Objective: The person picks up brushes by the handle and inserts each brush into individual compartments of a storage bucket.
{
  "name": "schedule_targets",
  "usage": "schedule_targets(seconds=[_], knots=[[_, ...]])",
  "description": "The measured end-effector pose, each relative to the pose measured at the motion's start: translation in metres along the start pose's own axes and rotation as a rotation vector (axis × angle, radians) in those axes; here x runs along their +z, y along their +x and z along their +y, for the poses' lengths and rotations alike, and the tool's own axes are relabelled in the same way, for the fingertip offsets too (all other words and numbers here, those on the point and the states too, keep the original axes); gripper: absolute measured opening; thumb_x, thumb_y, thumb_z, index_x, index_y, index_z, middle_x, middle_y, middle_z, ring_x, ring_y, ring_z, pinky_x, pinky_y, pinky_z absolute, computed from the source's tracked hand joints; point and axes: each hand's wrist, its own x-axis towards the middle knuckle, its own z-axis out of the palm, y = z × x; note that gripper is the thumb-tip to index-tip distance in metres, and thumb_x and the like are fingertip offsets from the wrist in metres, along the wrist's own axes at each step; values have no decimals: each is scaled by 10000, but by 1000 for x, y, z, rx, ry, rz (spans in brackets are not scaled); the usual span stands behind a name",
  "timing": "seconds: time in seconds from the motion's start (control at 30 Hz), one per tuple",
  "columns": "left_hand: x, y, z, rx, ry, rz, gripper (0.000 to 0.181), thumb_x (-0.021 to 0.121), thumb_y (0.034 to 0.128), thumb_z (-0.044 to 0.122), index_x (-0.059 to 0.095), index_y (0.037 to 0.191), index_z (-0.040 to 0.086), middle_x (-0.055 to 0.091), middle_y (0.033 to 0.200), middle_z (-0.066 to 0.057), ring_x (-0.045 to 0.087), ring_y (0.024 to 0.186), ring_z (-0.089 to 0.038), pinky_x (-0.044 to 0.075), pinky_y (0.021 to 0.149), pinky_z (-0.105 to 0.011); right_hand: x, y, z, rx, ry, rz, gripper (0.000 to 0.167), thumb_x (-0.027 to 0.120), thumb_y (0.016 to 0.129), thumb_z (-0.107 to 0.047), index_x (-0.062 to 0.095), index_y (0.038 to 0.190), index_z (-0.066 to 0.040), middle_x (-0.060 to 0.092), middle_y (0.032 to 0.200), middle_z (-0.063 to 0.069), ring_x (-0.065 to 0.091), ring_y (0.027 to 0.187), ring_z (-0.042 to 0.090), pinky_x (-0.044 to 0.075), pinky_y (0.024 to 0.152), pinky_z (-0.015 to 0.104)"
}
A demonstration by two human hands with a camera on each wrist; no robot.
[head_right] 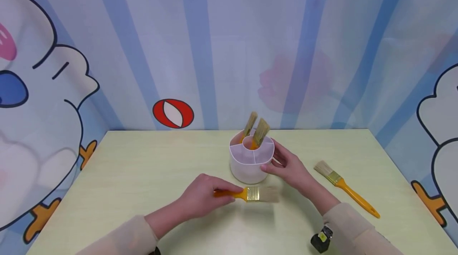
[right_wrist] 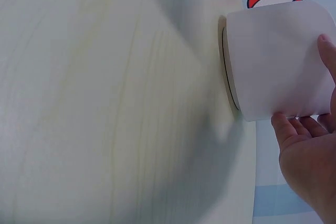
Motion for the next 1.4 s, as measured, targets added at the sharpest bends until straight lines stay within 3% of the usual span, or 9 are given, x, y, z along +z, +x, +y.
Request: schedule_targets(seconds=[0.1,0.27,0.53,0.8,0.93,1.2,1.4], knots=[[-12,4,3,-53,-79,51,274,819,961,128,834,1224,201,810,1134,79,720,963,-19,578,829,-169,0,1,0,-12,5,2,916,764,1006,-141,186,1713,-62,270,1735,230,298,1576,459,446,1121,267],[-27,14,5,-85,-241,173,282,804,970,104,821,1245,162,806,1175,23,759,1024,-118,616,846,-209,-2,1,-1,-20,1,-2,906,755,1006,-104,187,1710,-50,279,1726,249,308,1568,466,458,1057,147],[-36,44,11,-191,-494,343,318,817,963,129,806,1276,187,786,1228,11,749,1072,-170,635,901,-298,-2,0,-1,-8,21,-11,918,761,1015,-173,176,1715,-65,260,1742,218,270,1592,444,404,1159,336],[-33,76,22,-230,-703,479,323,818,965,135,797,1285,163,792,1214,-4,742,1150,-181,603,1005,-346,0,0,-1,-9,40,-14,915,756,1018,-166,173,1718,-76,252,1748,209,261,1597,438,362,1181,429],[-29,87,27,-236,-771,540,306,809,968,114,802,1272,148,793,1206,-12,742,1134,-183,595,1023,-355,1,0,-1,-7,45,-12,917,758,1016,-168,176,1719,-83,255,1749,202,265,1598,429,374,1174,402],[-21,104,27,-247,-821,658,287,819,953,96,815,1237,130,803,1181,-19,757,1097,-197,608,993,-347,2,1,0,-11,49,-14,923,764,1011,-161,176,1716,-71,250,1748,207,249,1603,422,368,1182,384],[-10,108,21,-237,-840,691,279,827,944,96,820,1221,132,803,1176,-9,760,1083,-195,614,973,-326,2,2,0,-12,33,-15,931,767,1011,-175,170,1716,-66,245,1748,216,258,1597,434,386,1173,365]])
